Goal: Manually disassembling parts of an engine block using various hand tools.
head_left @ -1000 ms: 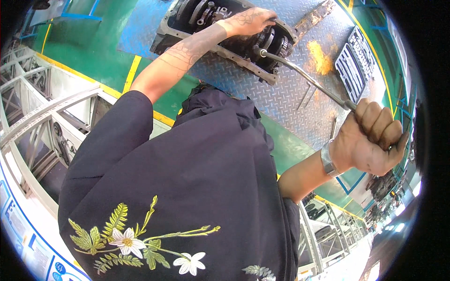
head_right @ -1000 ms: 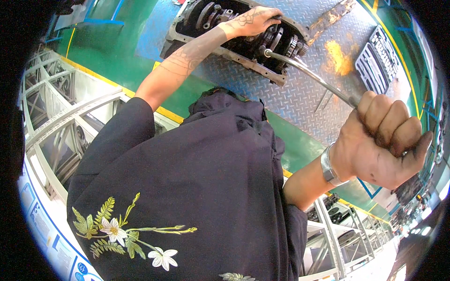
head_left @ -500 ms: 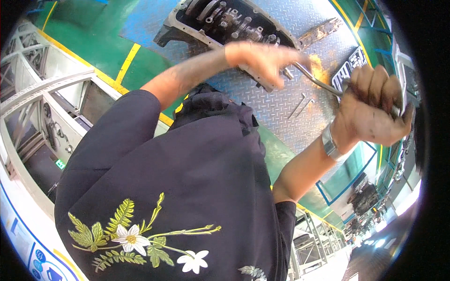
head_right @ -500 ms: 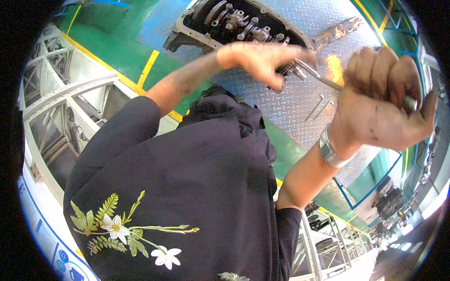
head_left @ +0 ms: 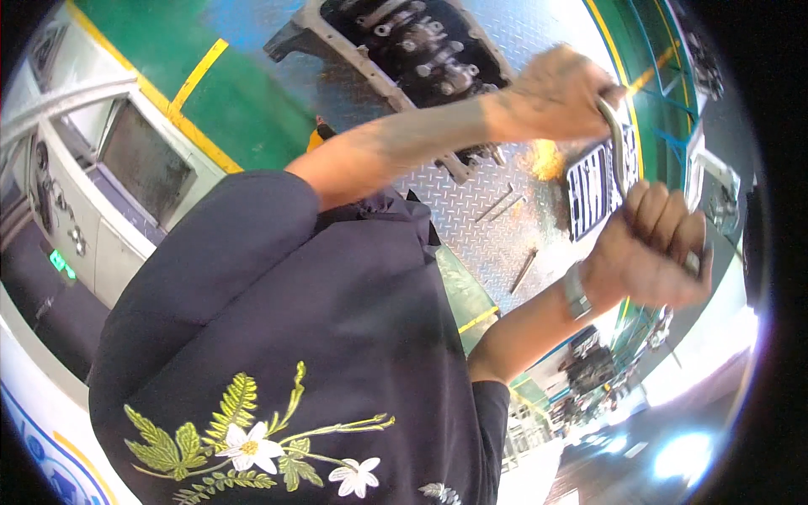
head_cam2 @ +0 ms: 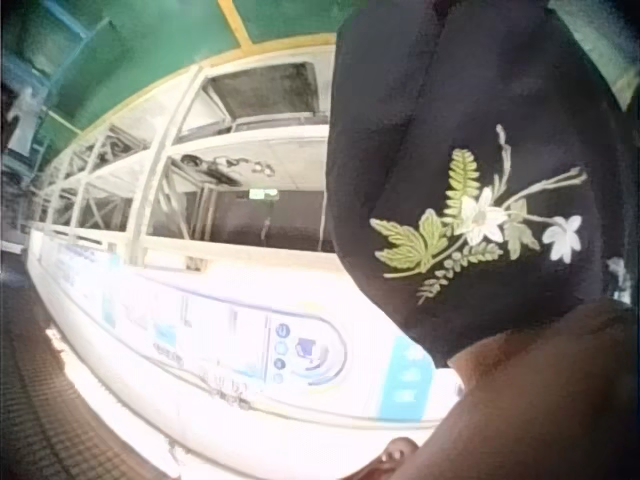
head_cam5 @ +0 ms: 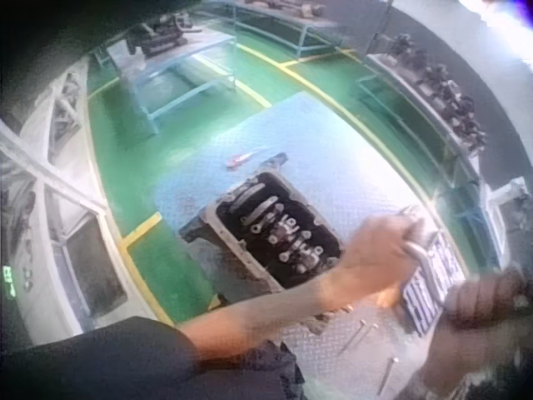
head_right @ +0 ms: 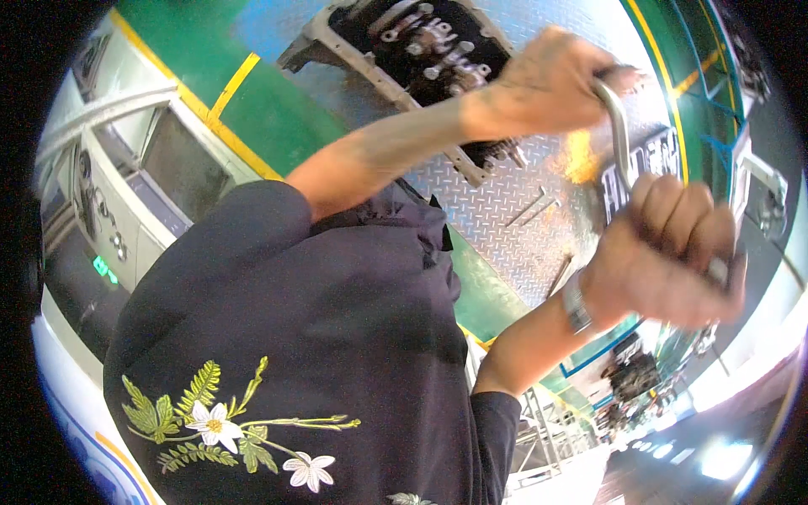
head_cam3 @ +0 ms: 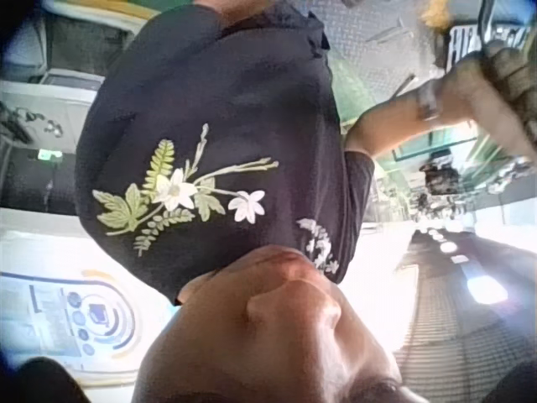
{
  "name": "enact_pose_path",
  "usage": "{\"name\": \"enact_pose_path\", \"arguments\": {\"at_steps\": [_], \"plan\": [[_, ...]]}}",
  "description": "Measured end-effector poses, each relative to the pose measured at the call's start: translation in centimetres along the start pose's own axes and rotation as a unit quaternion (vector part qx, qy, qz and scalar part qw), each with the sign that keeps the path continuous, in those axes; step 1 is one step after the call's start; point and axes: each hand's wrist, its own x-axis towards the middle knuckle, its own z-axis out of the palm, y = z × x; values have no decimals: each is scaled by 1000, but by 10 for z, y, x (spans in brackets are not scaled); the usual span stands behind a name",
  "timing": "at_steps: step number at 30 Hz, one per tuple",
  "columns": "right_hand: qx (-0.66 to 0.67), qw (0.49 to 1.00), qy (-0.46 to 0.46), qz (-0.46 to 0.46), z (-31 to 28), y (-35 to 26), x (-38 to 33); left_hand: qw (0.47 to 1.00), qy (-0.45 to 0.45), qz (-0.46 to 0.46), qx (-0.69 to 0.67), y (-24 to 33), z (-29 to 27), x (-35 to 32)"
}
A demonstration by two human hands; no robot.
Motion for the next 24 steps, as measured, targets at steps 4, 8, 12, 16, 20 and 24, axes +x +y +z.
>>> {"name": "enact_pose_path", "arguments": {"at_steps": [4, 8, 12, 16, 20, 24], "plan": [[-110, 983, 136, -55, -21, 14, 19, 992, -52, -95, 60, 50, -49, -32], [-358, 913, 34, -191, -3, 81, 19, 973, -173, -146, -55, 89, -22, -67], [-464, 828, -74, -307, 10, 118, -2, 912, -330, -242, 31, 38, 22, -35], [-421, 845, -22, -329, -30, 85, -17, 995, 58, -82, -3, -5, 17, -6], [-519, 786, 79, -326, -60, 45, 27, 993, -26, -105, -41, 15, -23, -29], [-418, 756, 20, -503, -12, 55, 71, 986, -12, -39, 165, 22, -3, -78]]}}
